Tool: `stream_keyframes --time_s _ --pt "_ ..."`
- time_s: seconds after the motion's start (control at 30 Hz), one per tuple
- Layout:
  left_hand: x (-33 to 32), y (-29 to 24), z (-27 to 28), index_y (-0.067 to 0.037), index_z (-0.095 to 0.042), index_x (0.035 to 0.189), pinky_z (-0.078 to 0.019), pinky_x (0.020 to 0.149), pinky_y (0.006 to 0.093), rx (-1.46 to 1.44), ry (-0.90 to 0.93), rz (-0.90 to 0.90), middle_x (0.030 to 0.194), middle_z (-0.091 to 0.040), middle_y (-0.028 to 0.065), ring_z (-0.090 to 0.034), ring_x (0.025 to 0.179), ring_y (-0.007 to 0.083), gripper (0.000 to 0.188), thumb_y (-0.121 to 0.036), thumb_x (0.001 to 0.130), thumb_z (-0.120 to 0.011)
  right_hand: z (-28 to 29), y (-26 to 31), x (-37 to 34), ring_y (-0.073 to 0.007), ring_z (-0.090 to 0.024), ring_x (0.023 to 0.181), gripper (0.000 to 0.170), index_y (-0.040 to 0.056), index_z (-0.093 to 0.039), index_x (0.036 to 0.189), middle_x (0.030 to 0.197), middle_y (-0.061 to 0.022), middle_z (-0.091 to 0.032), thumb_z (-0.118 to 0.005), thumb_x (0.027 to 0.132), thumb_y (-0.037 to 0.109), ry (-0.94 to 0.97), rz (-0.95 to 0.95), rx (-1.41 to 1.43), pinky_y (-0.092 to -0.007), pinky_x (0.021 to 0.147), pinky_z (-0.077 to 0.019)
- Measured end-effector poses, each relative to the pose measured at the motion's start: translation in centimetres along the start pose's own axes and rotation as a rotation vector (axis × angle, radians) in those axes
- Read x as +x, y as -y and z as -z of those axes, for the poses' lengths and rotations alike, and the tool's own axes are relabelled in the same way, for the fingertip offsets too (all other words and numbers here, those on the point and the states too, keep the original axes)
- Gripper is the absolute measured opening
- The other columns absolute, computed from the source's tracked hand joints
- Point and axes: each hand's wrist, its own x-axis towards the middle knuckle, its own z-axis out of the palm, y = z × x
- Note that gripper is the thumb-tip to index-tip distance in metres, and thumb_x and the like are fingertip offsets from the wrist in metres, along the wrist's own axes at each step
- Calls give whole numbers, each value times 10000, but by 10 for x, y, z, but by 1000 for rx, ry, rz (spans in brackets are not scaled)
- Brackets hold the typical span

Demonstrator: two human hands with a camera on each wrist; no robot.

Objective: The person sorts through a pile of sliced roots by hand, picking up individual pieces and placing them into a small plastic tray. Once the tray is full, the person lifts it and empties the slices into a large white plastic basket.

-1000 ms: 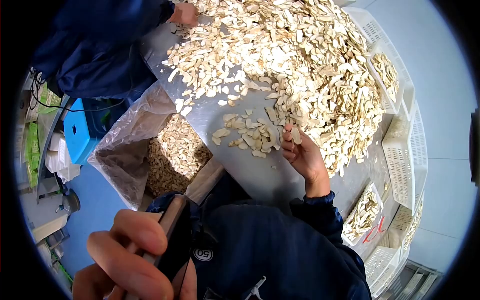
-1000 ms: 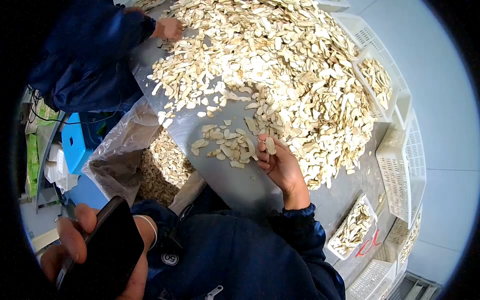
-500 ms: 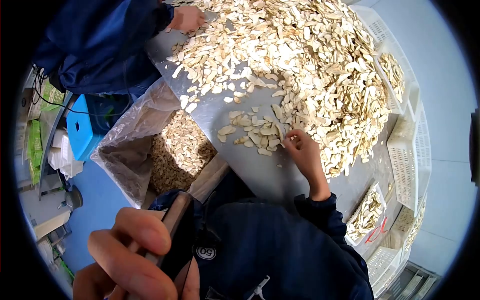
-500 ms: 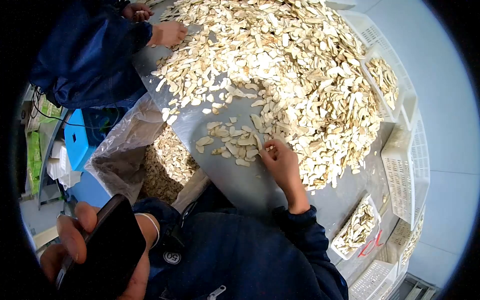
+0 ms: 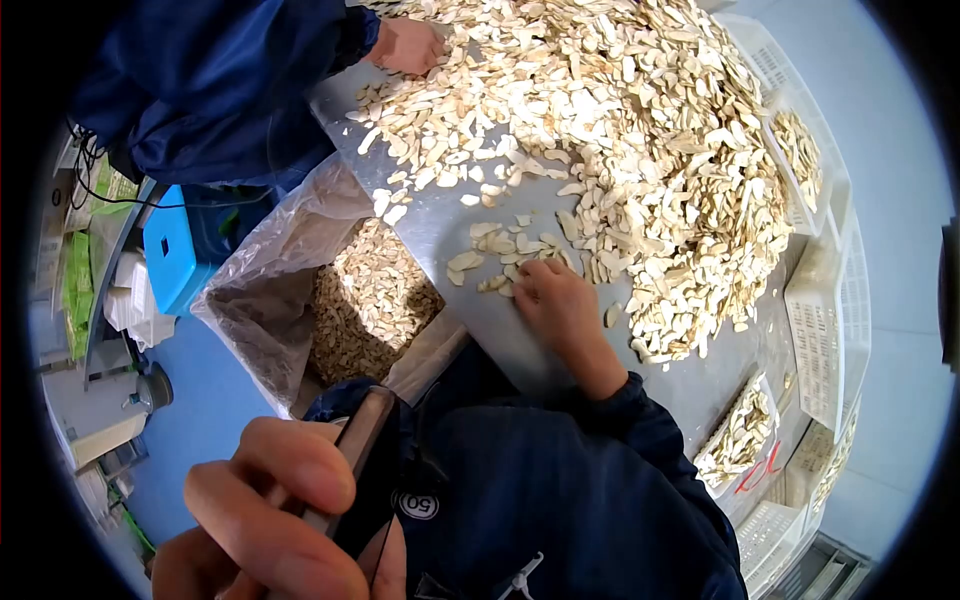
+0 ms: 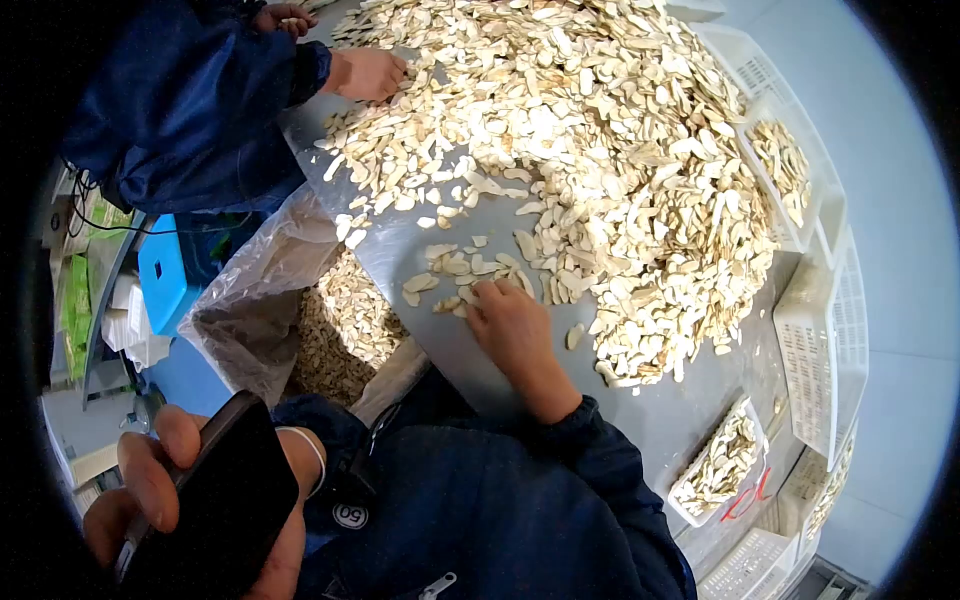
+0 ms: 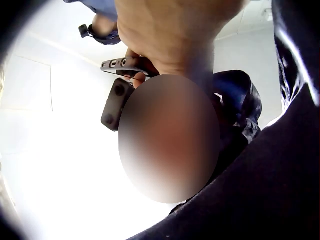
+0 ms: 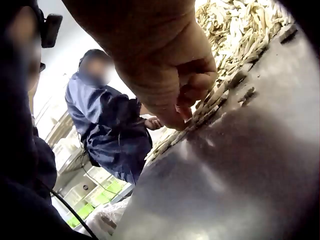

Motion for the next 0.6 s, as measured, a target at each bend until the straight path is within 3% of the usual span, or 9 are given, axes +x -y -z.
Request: stream_keyframes --time_s 0.07,0.17,0.27,0.37,0.47,0.53,0.6 --pt "0 0 2 -336 -490 1360 -316 822 417 3 11 3 1329 -496 -17 -467 1110 226 838 -299 644 -923 0 -3 1 -320 -674 720 152 70 -707 975 907 -104 -704 -714 851 158 -17 -42 121 -379 644 -530" --pt "3 0 2 -327 -476 1373 -316 819 418 53 31 -9 1329 -494 -14 -467 1115 229 858 -300 642 -925 6 -10 1 -214 -649 625 142 41 -709 962 766 -74 -682 -706 870 149 -91 -83 171 -321 595 -503" --pt "3 5 0 -323 -475 1374 -315 815 418 10 22 -15 1329 -492 -12 -468 1116 230 870 -298 633 -930 13 -19 -4 -64 -548 582 165 11 -711 974 664 2 -630 -698 904 160 35 -276 383 -238 543 -429" --pt "2 2 4 -329 -480 1372 -310 817 420 -11 30 1 1339 -487 -12 -467 1113 231 879 -292 621 -937 21 -25 -6 8 -459 594 188 -3 -715 988 640 67 -574 -687 928 173 116 -483 677 -190 529 -357" --pt "1 3 7 -335 -440 1428 -327 886 492 -54 107 -5 1418 -438 -58 -427 1170 273 841 -231 709 -863 21 -34 -9 9 -438 577 170 2 -719 978 663 83 -567 -681 933 161 44 -451 585 -191 517 -333" --pt "3 10 4 -337 -358 1538 -369 1019 635 -210 208 -21 1546 -350 -151 -352 1282 355 759 -118 902 -709 22 -29 -7 8 -434 577 172 10 -710 1023 654 92 -538 -679 933 153 -2 -392 588 -193 517 -334" --pt "4 7 2 -323 -360 1540 -371 1008 635 -172 218 -13 1557 -334 -161 -350 1282 357 751 -115 906 -703 27 -21 -5 -11 -457 585 202 15 -691 1068 653 72 -536 -690 920 152 -33 -361 623 -206 528 -359"
